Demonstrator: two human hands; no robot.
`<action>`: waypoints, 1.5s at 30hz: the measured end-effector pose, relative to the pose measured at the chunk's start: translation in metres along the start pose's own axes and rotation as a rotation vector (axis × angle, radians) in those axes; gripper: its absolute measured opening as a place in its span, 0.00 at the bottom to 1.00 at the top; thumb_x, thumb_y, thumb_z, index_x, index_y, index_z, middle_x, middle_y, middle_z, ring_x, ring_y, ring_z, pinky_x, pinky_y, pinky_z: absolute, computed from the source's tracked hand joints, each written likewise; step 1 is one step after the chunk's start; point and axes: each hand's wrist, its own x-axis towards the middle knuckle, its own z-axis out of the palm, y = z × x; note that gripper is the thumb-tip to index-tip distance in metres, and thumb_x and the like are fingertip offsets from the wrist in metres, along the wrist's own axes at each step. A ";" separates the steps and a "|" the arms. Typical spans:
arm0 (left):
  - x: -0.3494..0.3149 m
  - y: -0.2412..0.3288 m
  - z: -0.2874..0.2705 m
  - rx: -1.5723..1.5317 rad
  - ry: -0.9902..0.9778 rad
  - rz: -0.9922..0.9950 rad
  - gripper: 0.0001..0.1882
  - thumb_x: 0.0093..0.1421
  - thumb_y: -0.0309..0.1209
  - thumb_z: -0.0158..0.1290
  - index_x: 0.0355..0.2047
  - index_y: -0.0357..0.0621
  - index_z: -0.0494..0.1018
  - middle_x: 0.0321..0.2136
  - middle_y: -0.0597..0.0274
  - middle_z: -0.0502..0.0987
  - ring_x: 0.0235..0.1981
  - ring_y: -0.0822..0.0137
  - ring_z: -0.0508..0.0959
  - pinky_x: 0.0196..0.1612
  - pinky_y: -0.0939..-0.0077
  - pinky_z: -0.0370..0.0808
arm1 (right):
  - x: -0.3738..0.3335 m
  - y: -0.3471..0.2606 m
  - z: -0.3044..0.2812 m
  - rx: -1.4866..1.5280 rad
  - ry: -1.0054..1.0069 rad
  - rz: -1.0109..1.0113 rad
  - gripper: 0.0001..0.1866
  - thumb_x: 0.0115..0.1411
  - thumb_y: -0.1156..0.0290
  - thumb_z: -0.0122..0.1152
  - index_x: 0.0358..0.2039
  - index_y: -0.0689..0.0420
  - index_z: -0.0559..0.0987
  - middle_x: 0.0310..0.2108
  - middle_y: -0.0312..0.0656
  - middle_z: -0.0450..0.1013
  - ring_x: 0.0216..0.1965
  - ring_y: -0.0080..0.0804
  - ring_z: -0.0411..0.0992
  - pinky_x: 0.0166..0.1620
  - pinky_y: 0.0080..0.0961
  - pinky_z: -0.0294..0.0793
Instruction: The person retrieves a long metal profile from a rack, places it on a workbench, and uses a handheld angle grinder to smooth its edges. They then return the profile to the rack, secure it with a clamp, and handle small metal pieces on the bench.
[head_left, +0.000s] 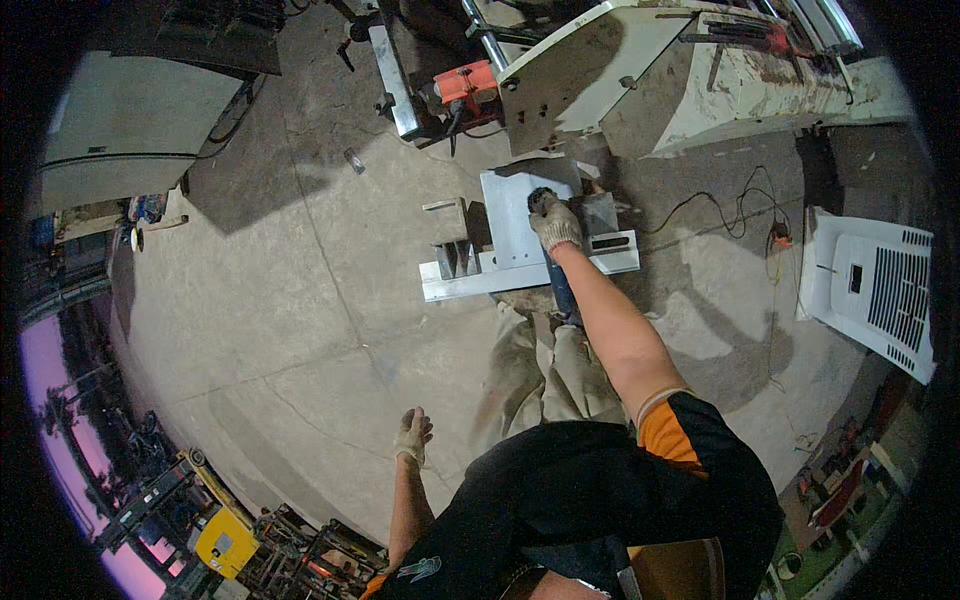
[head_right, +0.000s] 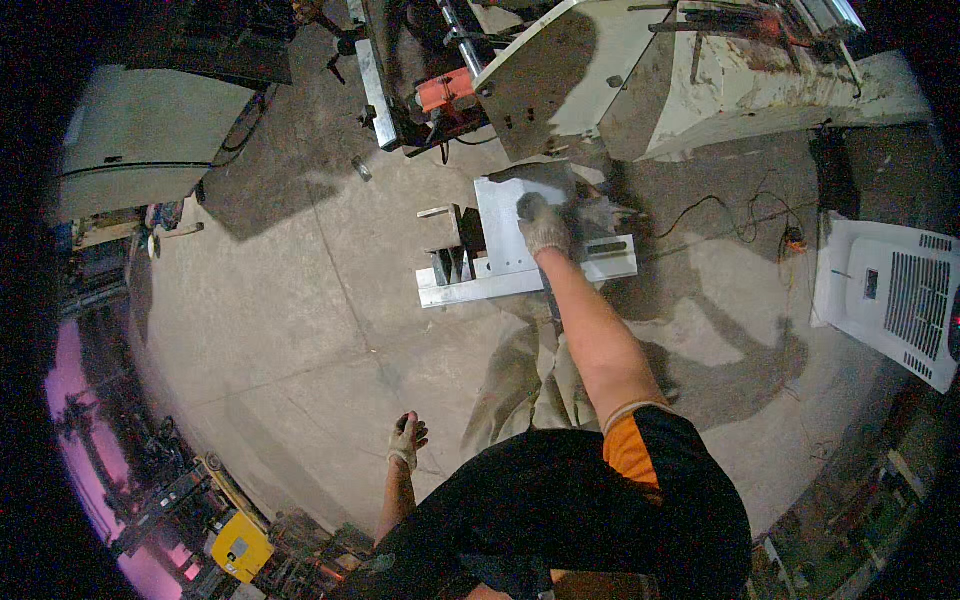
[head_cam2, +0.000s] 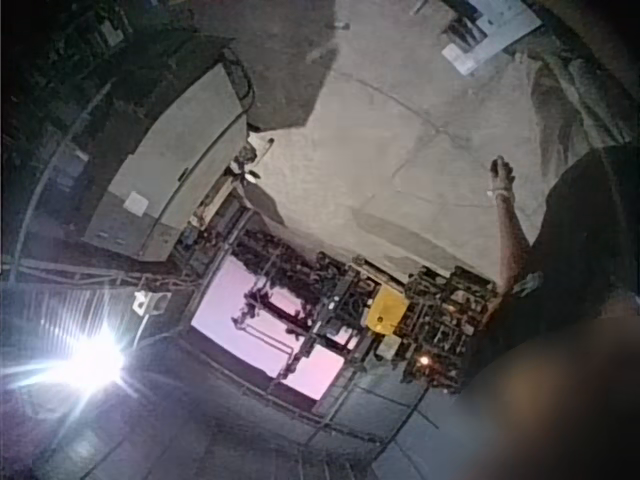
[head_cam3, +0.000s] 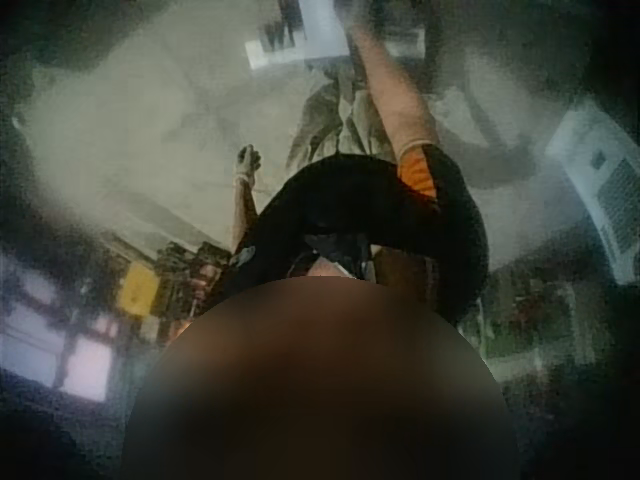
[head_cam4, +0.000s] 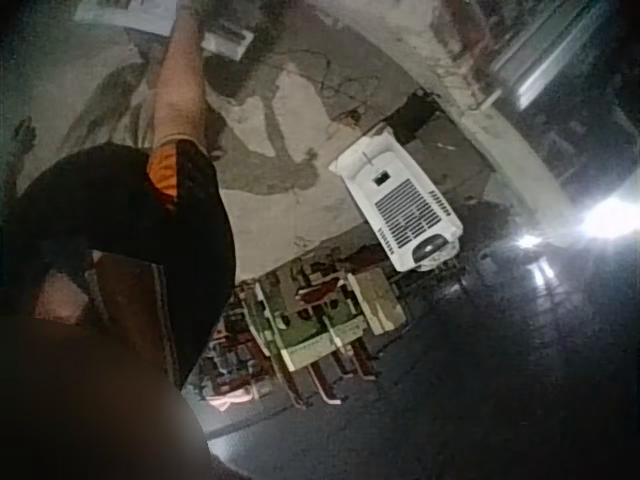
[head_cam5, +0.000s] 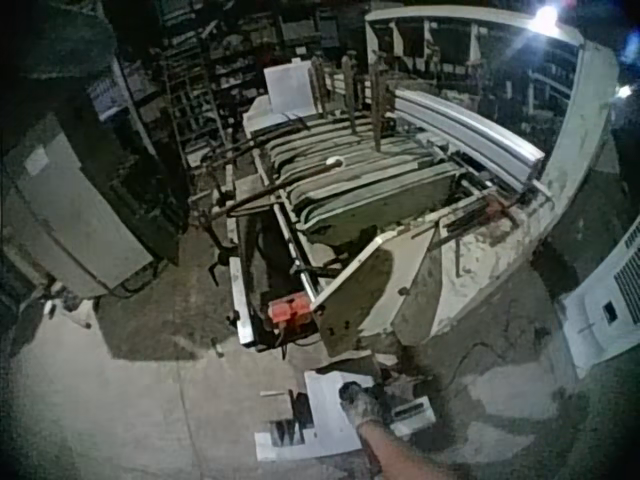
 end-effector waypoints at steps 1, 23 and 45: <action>0.001 0.000 0.001 0.002 0.009 -0.005 0.40 0.61 0.54 0.59 0.64 0.44 0.61 0.46 0.55 0.77 0.42 0.63 0.77 0.43 0.65 0.73 | 0.002 0.002 0.001 0.030 0.012 -0.005 0.29 0.51 0.61 0.69 0.55 0.53 0.75 0.50 0.52 0.76 0.53 0.53 0.74 0.54 0.44 0.73; 0.006 0.000 0.003 -0.008 -0.030 0.030 0.39 0.61 0.55 0.58 0.63 0.44 0.62 0.46 0.56 0.78 0.43 0.62 0.78 0.43 0.65 0.74 | -0.004 0.007 0.005 0.529 -0.111 0.107 0.27 0.53 0.70 0.67 0.55 0.53 0.74 0.31 0.40 0.76 0.20 0.30 0.71 0.21 0.31 0.72; 0.011 -0.003 0.002 -0.007 -0.051 -0.019 0.44 0.59 0.57 0.60 0.66 0.44 0.58 0.52 0.51 0.75 0.50 0.57 0.76 0.49 0.61 0.72 | 0.001 0.000 -0.010 0.842 -0.208 0.315 0.06 0.63 0.66 0.62 0.39 0.52 0.79 0.22 0.35 0.73 0.16 0.23 0.68 0.17 0.24 0.69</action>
